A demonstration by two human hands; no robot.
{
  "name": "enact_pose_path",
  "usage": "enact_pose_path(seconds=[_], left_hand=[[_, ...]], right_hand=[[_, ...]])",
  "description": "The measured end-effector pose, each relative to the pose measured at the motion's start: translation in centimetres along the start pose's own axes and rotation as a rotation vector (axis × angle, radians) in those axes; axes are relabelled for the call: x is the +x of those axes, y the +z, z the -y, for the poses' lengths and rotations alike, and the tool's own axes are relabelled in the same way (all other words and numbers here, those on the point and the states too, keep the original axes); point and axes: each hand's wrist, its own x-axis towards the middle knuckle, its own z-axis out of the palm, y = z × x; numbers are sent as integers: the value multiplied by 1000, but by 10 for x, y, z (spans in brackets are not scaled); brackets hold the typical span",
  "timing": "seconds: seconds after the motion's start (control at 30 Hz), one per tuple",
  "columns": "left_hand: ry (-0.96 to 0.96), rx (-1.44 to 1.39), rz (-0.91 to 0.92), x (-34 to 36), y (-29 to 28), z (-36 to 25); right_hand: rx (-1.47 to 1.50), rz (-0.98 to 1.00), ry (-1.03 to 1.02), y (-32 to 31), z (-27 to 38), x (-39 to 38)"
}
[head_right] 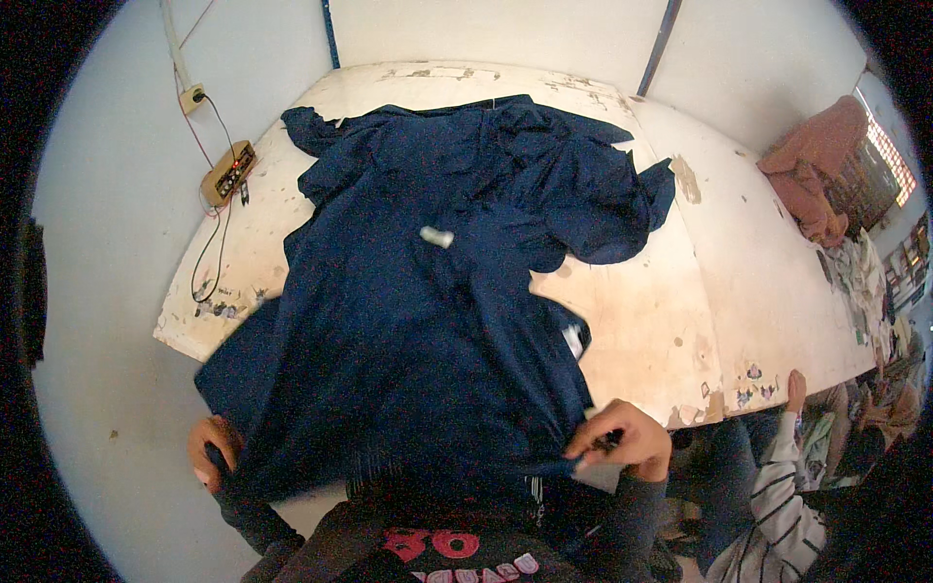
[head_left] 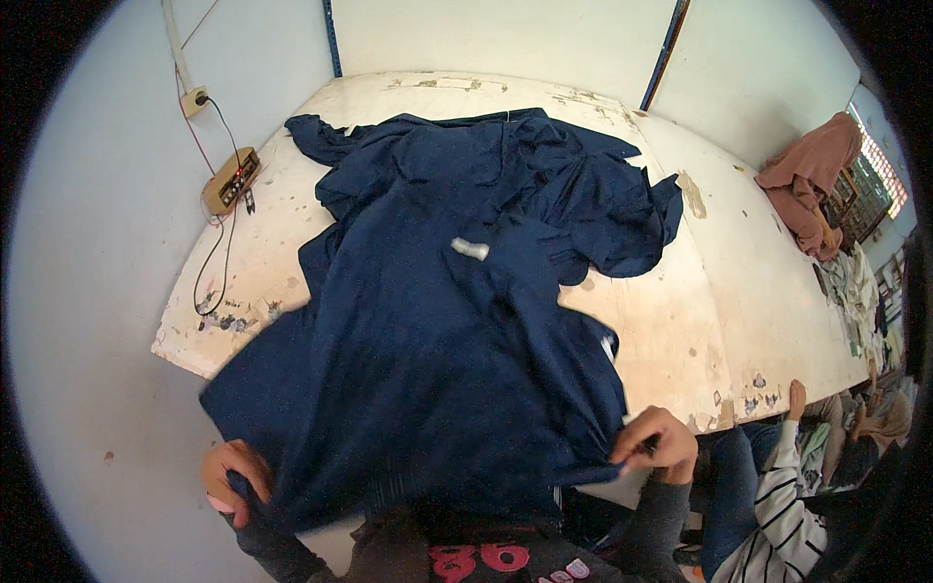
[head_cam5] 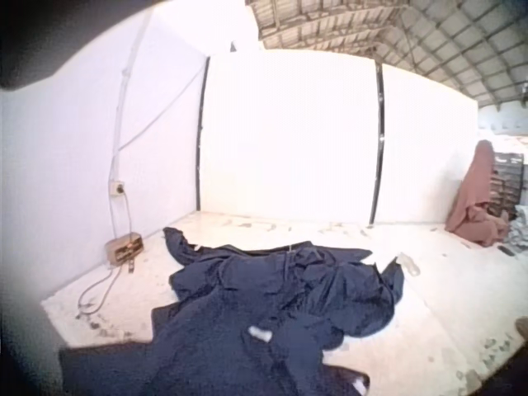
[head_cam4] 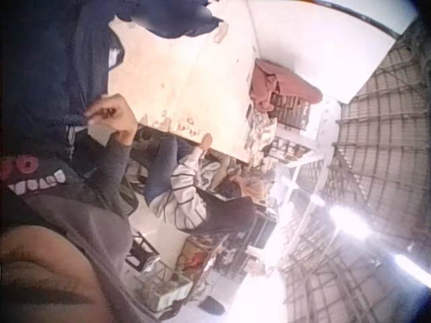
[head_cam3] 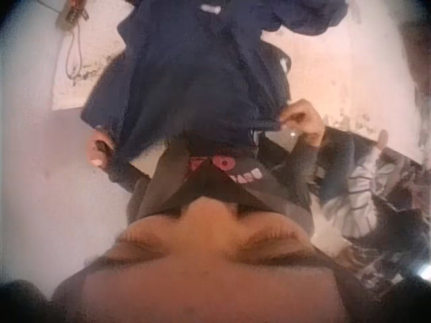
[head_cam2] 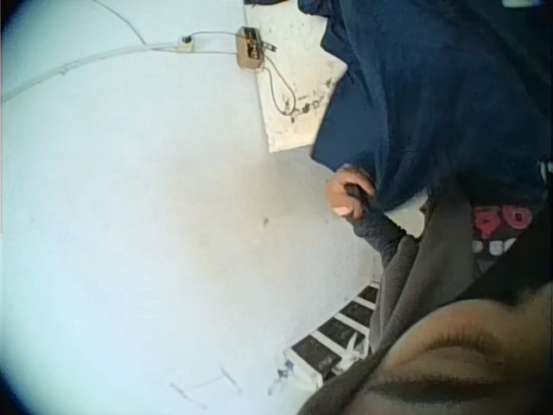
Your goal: The person uses a small blade to cut a dark blue jacket laid on a white table. They repeatedly lift, fold, and reposition sections of the jacket, then cut along seams and edges. The jacket is handled one section at a time, with frequent repositioning between cuts.
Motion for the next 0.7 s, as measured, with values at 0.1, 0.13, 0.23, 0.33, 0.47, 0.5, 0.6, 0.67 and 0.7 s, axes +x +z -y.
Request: enact_pose_path(seconds=[0.1, 0.13, 0.23, 0.33, 0.47, 0.5, 0.6, 0.67, 0.7], left_hand=[[-136, 88, -107, 33, 41, -21], [-227, 151, -301, 43, 64, -30], [-235, 566, -311, 102, 112, 1], [-93, 1084, -71, 122, 193, 33], [83, 1031, 251, 119, 287, 18], [-140, 615, 494, 121, 292, 2], [-160, 564, 802, 103, 299, 10], [-151, 348, 890, 87, 292, 14], [-101, 197, 956, 84, 293, 16]], right_hand=[[183, -536, -14, 16, -7, 0], [189, -815, 74, 26, 2, 22], [45, -848, 131, 39, -22, 56], [-16, -769, 72, 69, -29, 90], [-119, -684, -16, 109, -19, 111], [-111, -715, -10, 118, -13, 111], [-88, -783, -41, 127, -32, 94], [-217, -726, 13, 128, -38, 62], [-433, -681, 2, 129, -47, 41]])
